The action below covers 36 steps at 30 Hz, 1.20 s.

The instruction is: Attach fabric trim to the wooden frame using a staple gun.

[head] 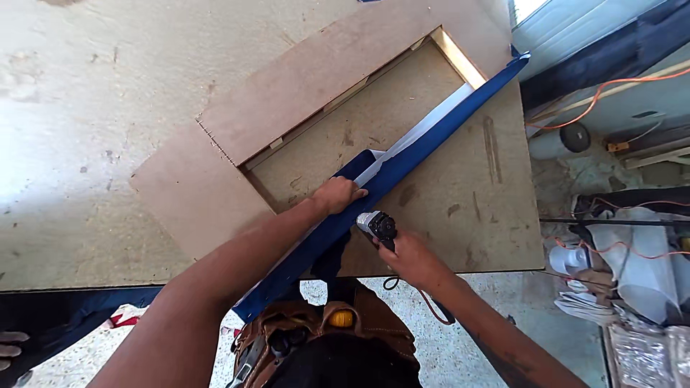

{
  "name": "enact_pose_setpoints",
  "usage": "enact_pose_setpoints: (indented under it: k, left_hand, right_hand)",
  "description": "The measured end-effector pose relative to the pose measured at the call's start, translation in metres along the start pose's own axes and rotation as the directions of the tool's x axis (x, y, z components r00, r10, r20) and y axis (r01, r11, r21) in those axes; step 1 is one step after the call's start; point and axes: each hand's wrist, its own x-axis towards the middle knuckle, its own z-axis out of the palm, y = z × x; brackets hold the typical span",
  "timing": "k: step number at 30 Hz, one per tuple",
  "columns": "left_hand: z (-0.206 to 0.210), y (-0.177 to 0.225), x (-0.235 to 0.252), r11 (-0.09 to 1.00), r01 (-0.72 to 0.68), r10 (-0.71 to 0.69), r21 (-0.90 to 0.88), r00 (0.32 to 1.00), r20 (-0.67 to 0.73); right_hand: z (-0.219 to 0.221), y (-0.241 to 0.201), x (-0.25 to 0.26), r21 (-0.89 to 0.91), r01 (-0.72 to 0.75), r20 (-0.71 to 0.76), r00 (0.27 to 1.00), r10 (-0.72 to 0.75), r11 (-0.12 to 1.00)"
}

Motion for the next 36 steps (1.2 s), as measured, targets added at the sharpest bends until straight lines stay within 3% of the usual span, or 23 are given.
enact_pose_setpoints:
  k: [4, 7, 9, 11, 13, 17, 29, 36]
  left_hand:
    - [-0.014, 0.006, -0.022, 0.997, 0.036, -0.034, -0.073, 0.999, 0.031]
    - [-0.024, 0.008, -0.1, 0.995, -0.047, 0.036, 0.087, 0.992, 0.119]
    - [-0.017, -0.006, -0.15, 0.959, -0.203, 0.179, 0.196, 0.975, 0.133]
    - [-0.005, -0.025, -0.172, 0.889, -0.404, 0.399, 0.215, 0.914, 0.069]
    - [-0.002, -0.032, -0.172, 0.846, -0.494, 0.505, 0.202, 0.863, -0.001]
    - [0.003, -0.033, -0.177, 0.862, -0.463, 0.491, 0.206, 0.863, -0.114]
    - [0.007, -0.037, -0.174, 0.876, -0.458, 0.482, 0.153, 0.848, -0.221]
    - [0.005, -0.038, -0.171, 0.871, -0.476, 0.492, 0.125, 0.841, -0.225]
  right_hand:
    - [0.012, -0.017, -0.012, -0.011, -0.006, 0.025, 1.0, 0.006, 1.0]
    - [0.015, -0.018, -0.014, 0.017, -0.021, 0.039, 0.999, 0.02, 1.0]
    - [0.019, -0.019, -0.014, 0.028, -0.018, 0.027, 0.999, 0.017, 0.999]
    - [0.024, -0.023, -0.017, 0.051, -0.008, 0.002, 1.0, 0.008, 0.999]
    - [0.027, -0.027, -0.02, 0.055, -0.003, -0.016, 1.0, 0.004, 0.998]
    - [0.035, -0.038, -0.026, 0.051, -0.033, 0.01, 0.999, 0.032, 0.998]
    - [0.07, -0.067, -0.058, 0.094, -0.01, 0.075, 0.997, 0.003, 0.995]
    - [0.078, -0.09, -0.072, 0.045, 0.124, 0.12, 0.984, -0.129, 0.991]
